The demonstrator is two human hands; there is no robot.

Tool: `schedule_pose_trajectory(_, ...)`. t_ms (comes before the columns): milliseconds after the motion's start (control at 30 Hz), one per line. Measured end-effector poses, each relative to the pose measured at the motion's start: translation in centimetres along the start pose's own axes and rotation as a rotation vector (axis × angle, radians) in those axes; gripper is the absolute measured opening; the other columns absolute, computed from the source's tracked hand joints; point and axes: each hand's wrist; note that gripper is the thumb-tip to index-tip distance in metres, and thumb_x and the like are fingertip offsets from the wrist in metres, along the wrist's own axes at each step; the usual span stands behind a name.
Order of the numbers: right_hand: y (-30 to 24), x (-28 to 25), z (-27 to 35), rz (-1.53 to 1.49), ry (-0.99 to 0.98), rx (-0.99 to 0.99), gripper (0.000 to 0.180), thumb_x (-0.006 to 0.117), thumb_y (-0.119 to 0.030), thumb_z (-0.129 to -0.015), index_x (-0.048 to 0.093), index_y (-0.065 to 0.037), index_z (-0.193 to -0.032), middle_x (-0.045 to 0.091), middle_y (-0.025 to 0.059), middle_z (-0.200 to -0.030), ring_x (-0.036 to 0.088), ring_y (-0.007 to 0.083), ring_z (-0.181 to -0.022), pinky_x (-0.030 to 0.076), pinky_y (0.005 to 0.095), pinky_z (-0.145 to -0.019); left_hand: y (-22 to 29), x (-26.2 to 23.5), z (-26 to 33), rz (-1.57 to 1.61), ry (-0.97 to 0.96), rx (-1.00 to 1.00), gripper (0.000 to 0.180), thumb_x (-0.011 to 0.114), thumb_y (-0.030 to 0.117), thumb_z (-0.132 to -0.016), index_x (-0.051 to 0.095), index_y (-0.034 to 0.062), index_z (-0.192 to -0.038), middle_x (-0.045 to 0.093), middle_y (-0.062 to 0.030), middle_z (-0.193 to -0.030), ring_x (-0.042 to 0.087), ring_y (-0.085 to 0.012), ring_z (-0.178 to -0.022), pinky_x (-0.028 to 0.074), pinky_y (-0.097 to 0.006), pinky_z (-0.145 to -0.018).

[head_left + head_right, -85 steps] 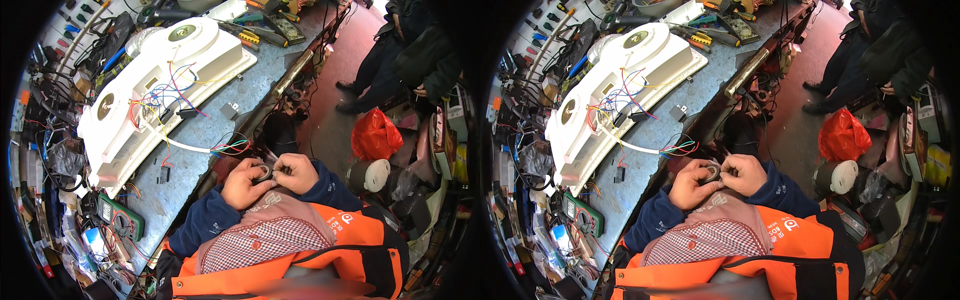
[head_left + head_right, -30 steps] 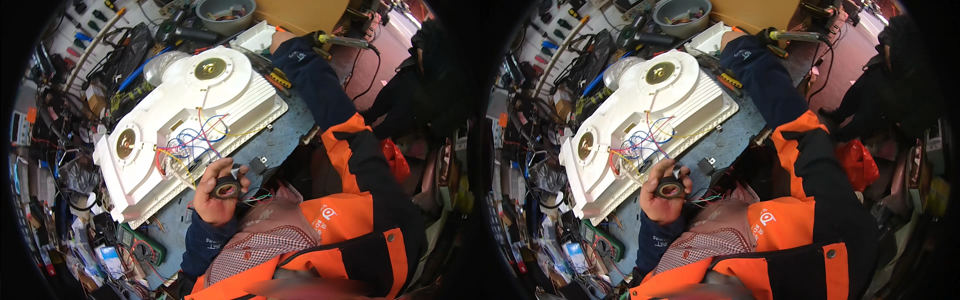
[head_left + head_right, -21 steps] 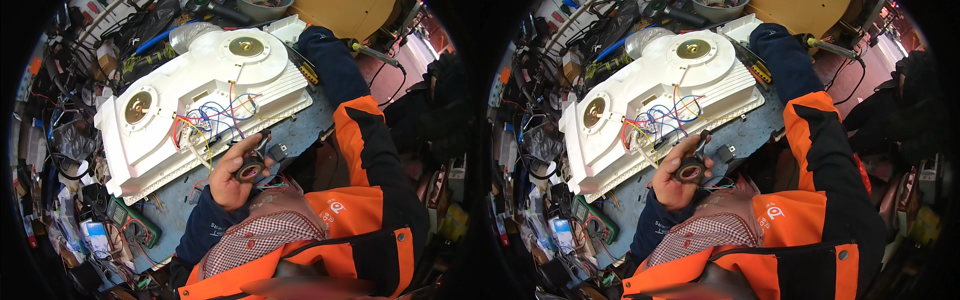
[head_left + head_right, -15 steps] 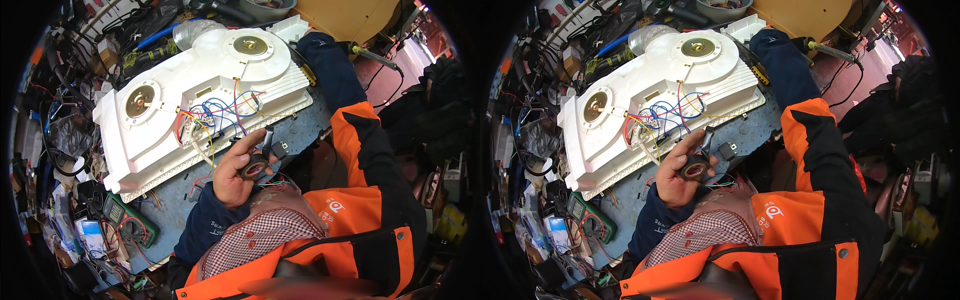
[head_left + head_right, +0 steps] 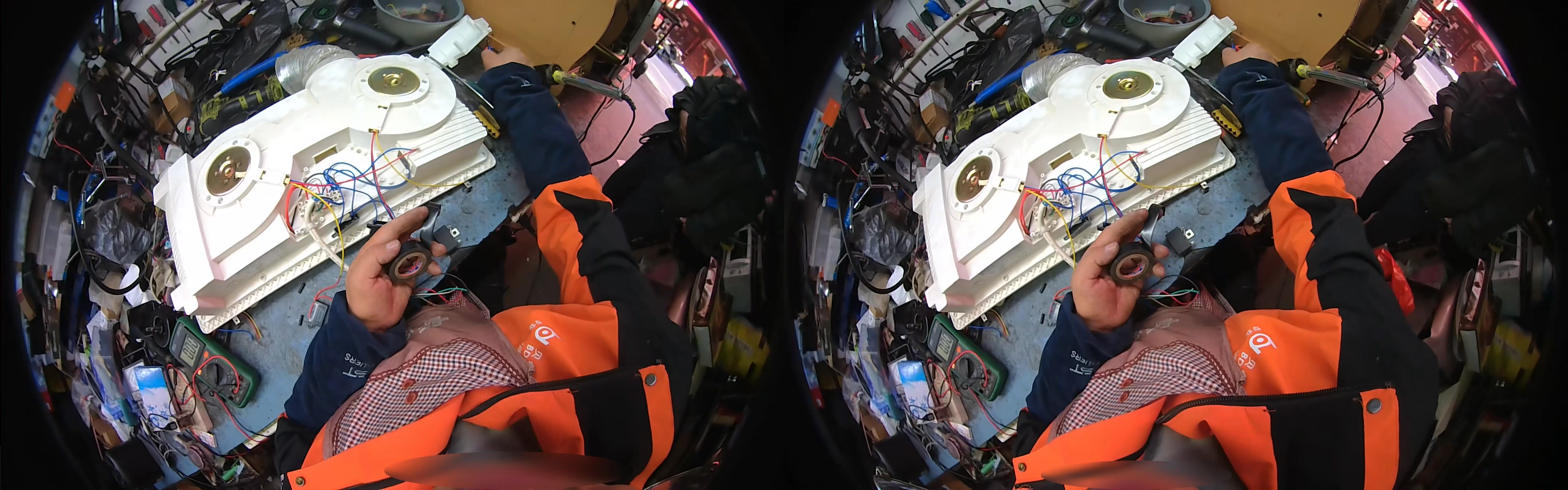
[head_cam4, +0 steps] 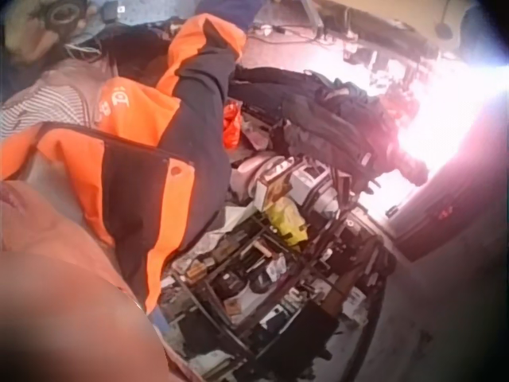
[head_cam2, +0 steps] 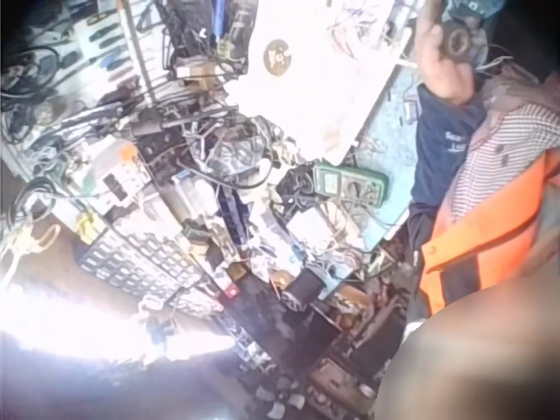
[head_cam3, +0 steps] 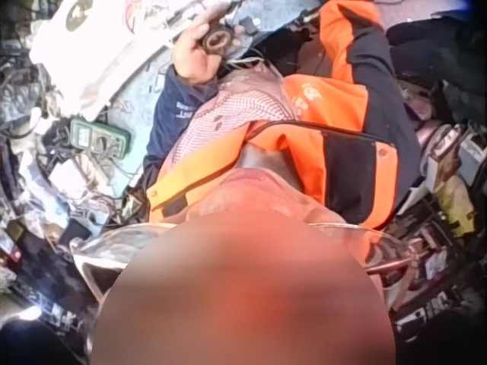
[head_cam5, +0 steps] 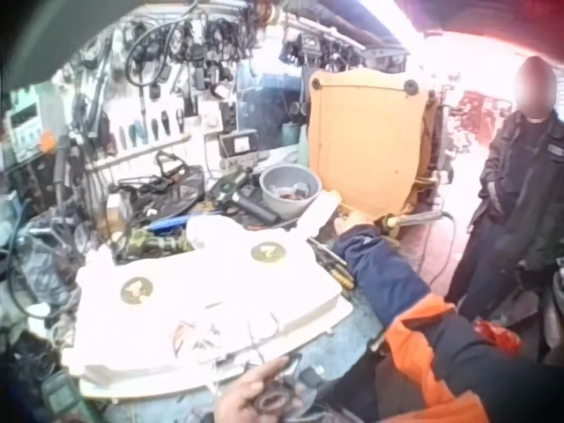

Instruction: The person works on a disassembled ceiling fan housing, stripping and twisting wires, taping connections, and using a multimeter to test continuity. They then solder wires to a small black component and reattach it to the fan assembly.

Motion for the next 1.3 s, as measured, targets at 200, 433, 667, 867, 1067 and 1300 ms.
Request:
schedule_pose_trajectory(200, -0.4, -0.9, 0.3, 0.298, 0.038, -0.093, 0.049, 0.062, -0.039, -0.099, 0.080, -0.001, -0.124, 0.075, 0.0294, -0.128, 0.074, 0.0463, -0.116, 0.057, 0.0532, -0.105, -0.2, 0.0, -0.3, 0.000, 0.002, -0.016, 0.063, 0.046, 0.024, -0.102, 0.051, -0.0070, -0.157, 0.058, -0.0220, -0.158, 0.071, -0.0436, -0.117, 0.059, -0.051, -0.090)
schedule_pose_trajectory(433, -0.6, -1.8, 3.3, 0.495, 0.120, -0.470, 0.044, 0.053, -0.028, -0.105, 0.064, -0.002, -0.139, 0.077, 0.0275, -0.128, 0.075, 0.0431, -0.119, 0.058, 0.0537, -0.104, -0.1, -0.5, -0.3, 0.046, -0.002, -0.001, 0.058, 0.043, 0.019, -0.104, 0.053, -0.0071, -0.156, 0.060, -0.0226, -0.155, 0.072, -0.0412, -0.118, 0.062, -0.047, -0.091)
schedule_pose_trajectory(667, -0.5, -3.2, 3.5, 0.269, 0.053, -0.236, 0.036, 0.069, -0.033, -0.102, 0.079, -0.004, -0.122, 0.079, 0.0236, -0.123, 0.077, 0.0407, -0.115, 0.061, 0.0512, -0.098, 0.1, -0.3, -0.4, 0.007, 0.000, -0.028, 0.059, 0.044, 0.019, -0.104, 0.053, -0.0073, -0.156, 0.061, -0.0233, -0.153, 0.072, -0.0421, -0.118, 0.063, -0.047, -0.091)
schedule_pose_trajectory(867, 0.4, -4.5, 4.1, 0.219, 0.102, -0.185, 0.046, 0.072, -0.049, -0.099, 0.083, -0.008, -0.118, 0.080, 0.0237, -0.118, 0.076, 0.0436, -0.110, 0.061, 0.0516, -0.096, 0.0, -0.3, -0.3, -0.050, 0.044, -0.024, 0.062, 0.046, 0.024, -0.103, 0.051, -0.0055, -0.158, 0.058, -0.0208, -0.157, 0.071, -0.0450, -0.118, 0.061, -0.050, -0.090)
schedule_pose_trajectory(1067, 4.5, -7.6, 7.3, -0.987, -0.105, -0.227, 0.052, 0.066, -0.046, -0.107, 0.072, 0.002, -0.126, 0.079, 0.0234, -0.120, 0.077, 0.0349, -0.109, 0.060, 0.0472, -0.094, 0.0, -0.6, -0.4, -0.006, -0.005, -0.028, 0.064, 0.047, 0.025, -0.102, 0.051, -0.0048, -0.159, 0.057, -0.0195, -0.160, 0.070, -0.0452, -0.119, 0.060, -0.052, -0.091)
schedule_pose_trajectory(1300, 7.9, -16.3, 26.4, -1.397, -1.117, -0.196, 0.041, 0.061, -0.029, -0.112, 0.063, 0.005, -0.135, 0.074, 0.0174, -0.124, 0.071, 0.0276, -0.116, 0.056, 0.0405, -0.102, 0.1, -0.3, 0.1, -0.008, -0.001, -0.052, 0.067, 0.048, 0.027, -0.100, 0.052, -0.0084, -0.156, 0.061, -0.0227, -0.153, 0.071, -0.0369, -0.111, 0.058, -0.045, -0.088)
Point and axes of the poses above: each hand's wrist, its own z-axis away from the middle knuckle, its own x-axis out of the palm, y = z × x
